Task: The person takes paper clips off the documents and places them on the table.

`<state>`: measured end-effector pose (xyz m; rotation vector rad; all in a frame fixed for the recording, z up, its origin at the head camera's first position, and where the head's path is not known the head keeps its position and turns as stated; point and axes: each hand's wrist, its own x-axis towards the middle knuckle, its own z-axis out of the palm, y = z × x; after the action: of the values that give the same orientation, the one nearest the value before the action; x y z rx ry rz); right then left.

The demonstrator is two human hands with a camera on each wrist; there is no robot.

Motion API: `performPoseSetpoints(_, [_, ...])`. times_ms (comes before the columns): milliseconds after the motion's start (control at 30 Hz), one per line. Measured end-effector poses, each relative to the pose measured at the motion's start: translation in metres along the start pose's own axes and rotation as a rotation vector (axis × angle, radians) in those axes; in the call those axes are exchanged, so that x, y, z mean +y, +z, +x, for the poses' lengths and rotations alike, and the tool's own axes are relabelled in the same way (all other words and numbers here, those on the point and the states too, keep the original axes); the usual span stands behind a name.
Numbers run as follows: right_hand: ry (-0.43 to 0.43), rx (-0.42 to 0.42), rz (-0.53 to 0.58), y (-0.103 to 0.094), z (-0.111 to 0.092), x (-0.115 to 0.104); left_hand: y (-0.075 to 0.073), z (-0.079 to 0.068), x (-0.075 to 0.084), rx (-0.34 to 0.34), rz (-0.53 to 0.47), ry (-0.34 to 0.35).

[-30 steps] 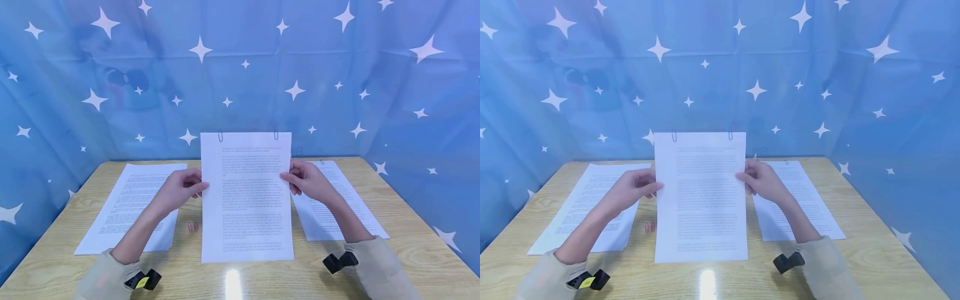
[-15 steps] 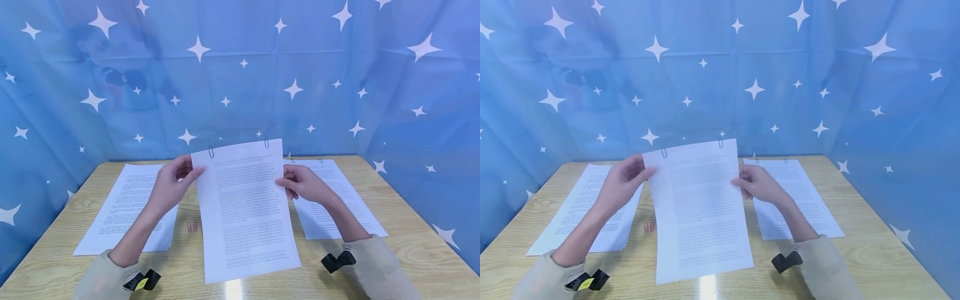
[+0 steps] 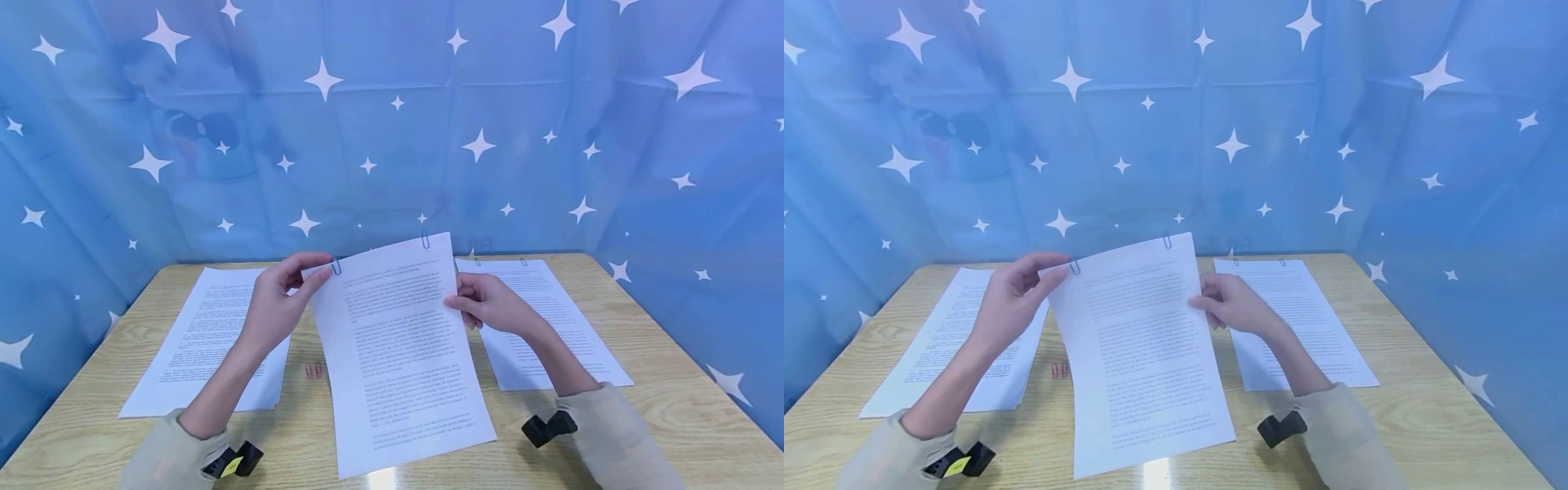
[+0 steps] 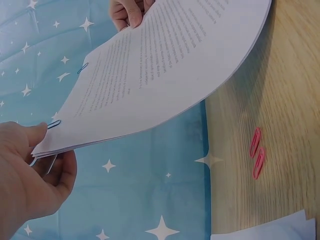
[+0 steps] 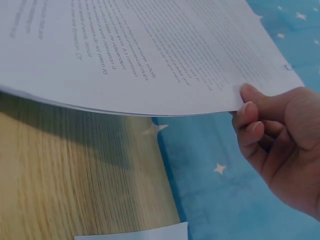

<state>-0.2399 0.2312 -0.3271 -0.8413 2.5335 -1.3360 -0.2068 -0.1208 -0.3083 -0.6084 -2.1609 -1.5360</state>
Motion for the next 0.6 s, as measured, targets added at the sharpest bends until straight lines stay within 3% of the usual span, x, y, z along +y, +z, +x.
performPoseSetpoints(600, [0.029, 0.010, -0.014, 0.0009, 0.0006, -0.0007, 0.0034, -0.0018, 0.0012, 0.024, 0.002, 0.019])
